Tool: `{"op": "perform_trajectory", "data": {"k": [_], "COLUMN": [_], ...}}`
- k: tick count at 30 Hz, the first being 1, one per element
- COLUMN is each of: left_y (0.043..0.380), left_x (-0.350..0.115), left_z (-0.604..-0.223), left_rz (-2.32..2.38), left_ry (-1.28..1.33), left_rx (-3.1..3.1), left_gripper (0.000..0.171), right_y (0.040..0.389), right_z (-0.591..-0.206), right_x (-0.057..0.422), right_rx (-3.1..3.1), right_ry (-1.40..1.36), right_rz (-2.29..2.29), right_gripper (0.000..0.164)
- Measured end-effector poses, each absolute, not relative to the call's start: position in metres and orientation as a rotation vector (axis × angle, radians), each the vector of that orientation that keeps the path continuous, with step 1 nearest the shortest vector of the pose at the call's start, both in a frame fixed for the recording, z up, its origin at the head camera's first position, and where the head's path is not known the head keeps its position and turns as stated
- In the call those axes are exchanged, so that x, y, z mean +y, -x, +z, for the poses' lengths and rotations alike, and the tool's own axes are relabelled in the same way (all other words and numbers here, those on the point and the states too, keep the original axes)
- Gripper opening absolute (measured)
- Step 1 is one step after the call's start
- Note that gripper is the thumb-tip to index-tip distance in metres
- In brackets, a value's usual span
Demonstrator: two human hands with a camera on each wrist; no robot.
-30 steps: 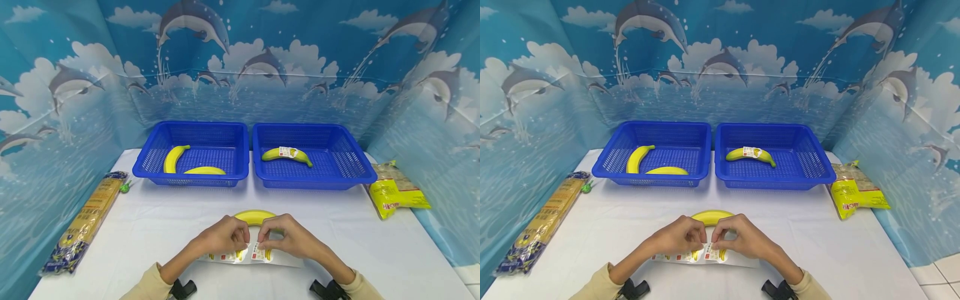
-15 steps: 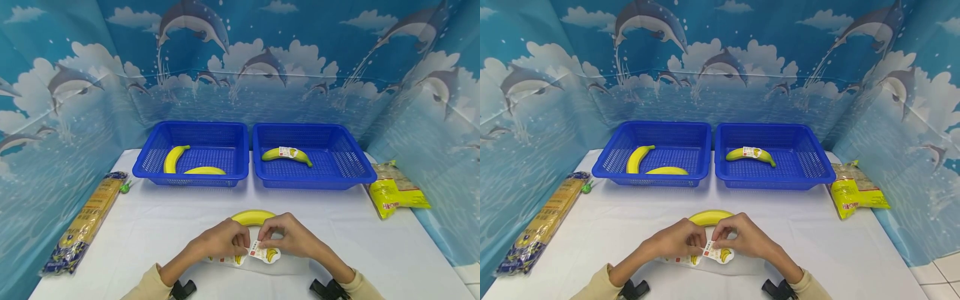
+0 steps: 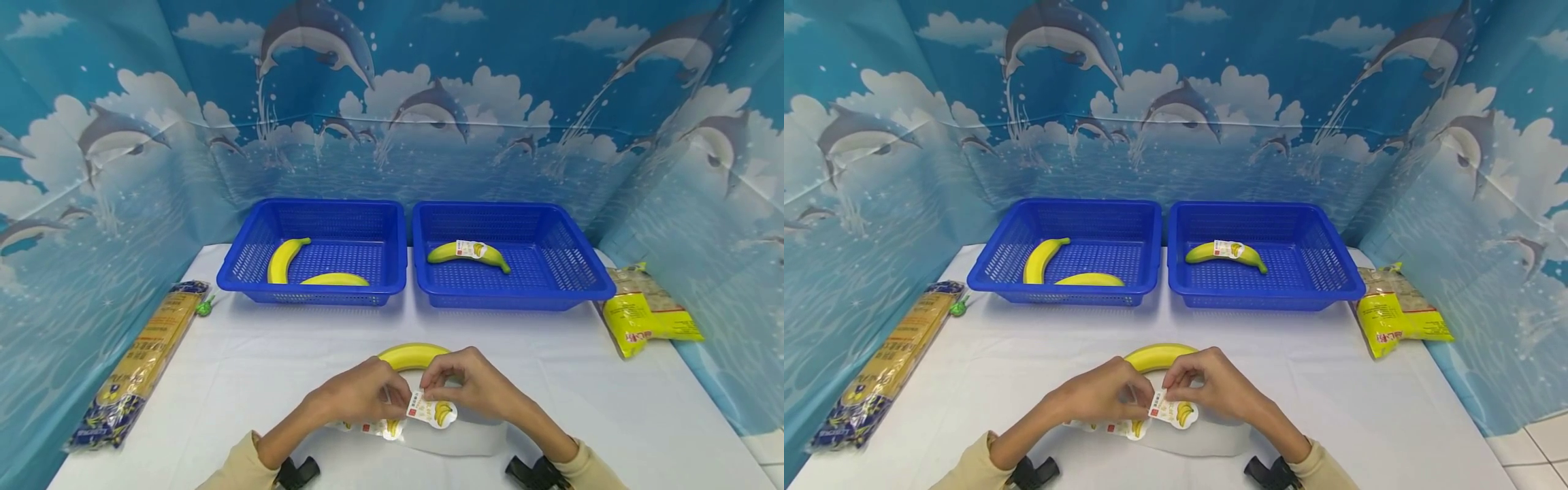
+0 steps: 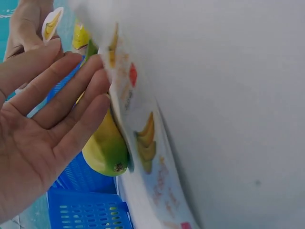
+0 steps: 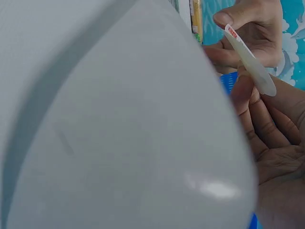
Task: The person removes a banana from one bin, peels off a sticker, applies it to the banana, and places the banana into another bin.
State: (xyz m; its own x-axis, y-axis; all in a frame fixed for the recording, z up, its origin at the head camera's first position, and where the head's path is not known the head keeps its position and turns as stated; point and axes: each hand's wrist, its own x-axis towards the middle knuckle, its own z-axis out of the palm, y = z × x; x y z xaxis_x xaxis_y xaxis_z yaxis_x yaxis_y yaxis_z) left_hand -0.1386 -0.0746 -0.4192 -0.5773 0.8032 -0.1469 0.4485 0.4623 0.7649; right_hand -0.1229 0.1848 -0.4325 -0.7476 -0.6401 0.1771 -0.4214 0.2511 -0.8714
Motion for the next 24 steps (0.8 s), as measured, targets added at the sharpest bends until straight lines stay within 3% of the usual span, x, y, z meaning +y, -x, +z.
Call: {"op": "perform_trajectory", "data": {"k": [7,24], "left_y": [0.1446,0.1413], "left_x": [-0.0815,-0.0751], "left_z": [-0.4161,-0.4228], "left_rz": [1.086,1.326], "left_ry": [-1.091,-0.929], "left_rx": [2.066,2.07], "left_gripper": [0.01,0.009], "right_y": [0.1231,0.1227], "right_z": [-0.4329,-0.4312], "right_x": [0.1849,0.1837], "right_rx": [2.318,2.318], "right_ry": [1.012,0.986], "right_rz": [-1.502,-1.492], "right_gripper": [0.012,0.013]}}
